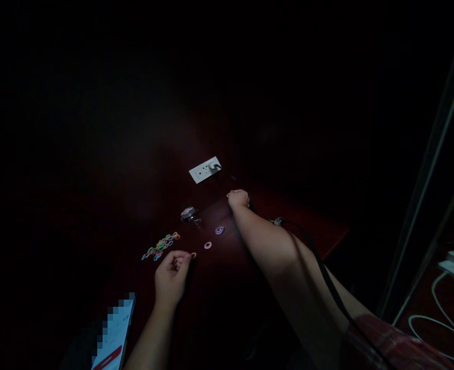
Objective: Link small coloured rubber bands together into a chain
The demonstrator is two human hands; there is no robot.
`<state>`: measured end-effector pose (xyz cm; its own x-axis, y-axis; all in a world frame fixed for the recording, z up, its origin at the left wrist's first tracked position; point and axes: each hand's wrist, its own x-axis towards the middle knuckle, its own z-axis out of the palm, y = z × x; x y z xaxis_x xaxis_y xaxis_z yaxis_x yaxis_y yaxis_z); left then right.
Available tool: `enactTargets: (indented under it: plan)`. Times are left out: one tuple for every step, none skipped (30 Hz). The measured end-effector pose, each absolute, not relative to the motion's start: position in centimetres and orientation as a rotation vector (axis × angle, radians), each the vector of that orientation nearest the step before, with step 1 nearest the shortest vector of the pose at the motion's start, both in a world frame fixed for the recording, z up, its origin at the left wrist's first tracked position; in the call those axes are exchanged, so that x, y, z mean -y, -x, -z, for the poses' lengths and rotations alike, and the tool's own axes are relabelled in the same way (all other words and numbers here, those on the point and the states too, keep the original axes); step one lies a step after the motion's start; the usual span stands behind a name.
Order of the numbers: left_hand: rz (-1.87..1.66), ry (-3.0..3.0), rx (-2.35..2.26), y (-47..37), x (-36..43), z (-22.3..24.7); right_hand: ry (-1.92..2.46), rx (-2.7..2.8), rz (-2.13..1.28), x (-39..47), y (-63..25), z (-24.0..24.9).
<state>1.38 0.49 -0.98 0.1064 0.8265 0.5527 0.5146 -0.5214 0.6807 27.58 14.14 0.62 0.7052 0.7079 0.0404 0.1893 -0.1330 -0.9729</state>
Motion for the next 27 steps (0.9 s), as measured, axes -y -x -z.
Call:
enactTargets:
  plan:
    - [-1.381,-2.074,-1.315,-1.4,-0.5,1.0,1.667,0.738,-0.520,-14.4,-27.7,-1.0]
    - [-1.378,-2.075,-1.311,-1.4,-0.5,1.0,1.652,0.756,-0.521,-14.6,-28.1,-1.3]
    - [-1.378,-2.075,-1.307,-1.4,-0.5,0.9,1.632,0.787,-0.525,-14.7,-28.7,-1.6]
    - [-1.375,-2.075,-1.306,-1.5,-0.4,0.8,1.611,0.824,-0.529,-14.6,-29.5,-1.8]
    - [-1.372,-2.077,-1.309,-1.5,-0.4,0.7,1.592,0.861,-0.529,-14.4,-30.3,-1.8]
    - [-1.368,-2.080,-1.313,-1.6,-0.3,0.6,1.570,0.892,-0.520,-14.1,-31.1,-1.6]
    - [-1.354,-2.088,-1.312,-1.7,-0.3,0.5,1.551,0.924,-0.515,-13.7,-31.7,-1.3]
    - [-1.340,-2.097,-1.309,-1.7,-0.2,0.5,1.537,0.966,-0.518,-13.2,-32.2,-0.8]
    - [-1.323,-2.108,-1.303,-1.7,-0.2,0.4,1.530,1.019,-0.529,-12.7,-32.4,-0.2]
    - [-1.306,-2.117,-1.296,-1.7,-0.2,0.4,1.527,1.080,-0.541,-12.3,-32.4,0.4]
    - [-1.293,-2.124,-1.291,-1.7,-0.1,0.4,1.526,1.143,-0.551,-11.9,-32.2,1.1]
    - [-1.287,-2.127,-1.287,-1.7,-0.1,0.3,1.528,1.200,-0.554,-11.6,-31.9,1.7]
    - [-1.284,-2.124,-1.285,-1.7,0.0,0.3,1.527,1.249,-0.551,-11.4,-31.5,2.2]
    - [-1.284,-2.118,-1.286,-1.6,0.1,0.2,1.527,1.292,-0.551,-11.3,-31.1,2.6]
    - [-1.287,-2.109,-1.288,-1.6,0.1,0.2,1.530,1.328,-0.546,-11.3,-30.8,2.9]
    - [-1.293,-2.096,-1.292,-1.5,0.2,0.1,1.534,1.360,-0.540,-11.4,-30.5,3.0]
    - [-1.298,-2.083,-1.298,-1.4,0.3,0.0,1.540,1.389,-0.534,-11.4,-30.3,3.1]
    - [-1.303,-2.069,-1.306,-1.3,0.4,0.0,1.547,1.413,-0.528,-11.5,-30.2,3.1]
    - [-1.306,-2.057,-1.313,-1.3,0.5,-0.1,1.554,1.435,-0.523,-11.5,-30.2,3.1]
    - [-1.310,-2.047,-1.320,-1.3,0.6,-0.1,1.562,1.453,-0.516,-11.5,-30.2,3.0]
    - [-1.311,-2.041,-1.324,-1.3,0.6,-0.2,1.569,1.468,-0.511,-11.5,-30.3,3.0]
    - [-1.312,-2.037,-1.325,-1.3,0.7,-0.2,1.575,1.482,-0.505,-11.5,-30.3,3.0]
    - [-1.311,-2.036,-1.324,-1.4,0.7,-0.3,1.580,1.496,-0.501,-11.5,-30.3,3.1]
    - [-1.309,-2.034,-1.319,-1.4,0.7,-0.3,1.582,1.510,-0.497,-11.4,-30.3,3.1]
    - [-1.309,-2.033,-1.314,-1.4,0.7,-0.3,1.584,1.523,-0.493,-11.4,-30.2,3.2]
    - [-1.309,-2.033,-1.311,-1.4,0.7,-0.3,1.585,1.535,-0.489,-11.4,-30.2,3.2]
    - [-1.312,-2.034,-1.309,-1.3,0.6,-0.3,1.585,1.542,-0.483,-11.4,-30.2,3.2]
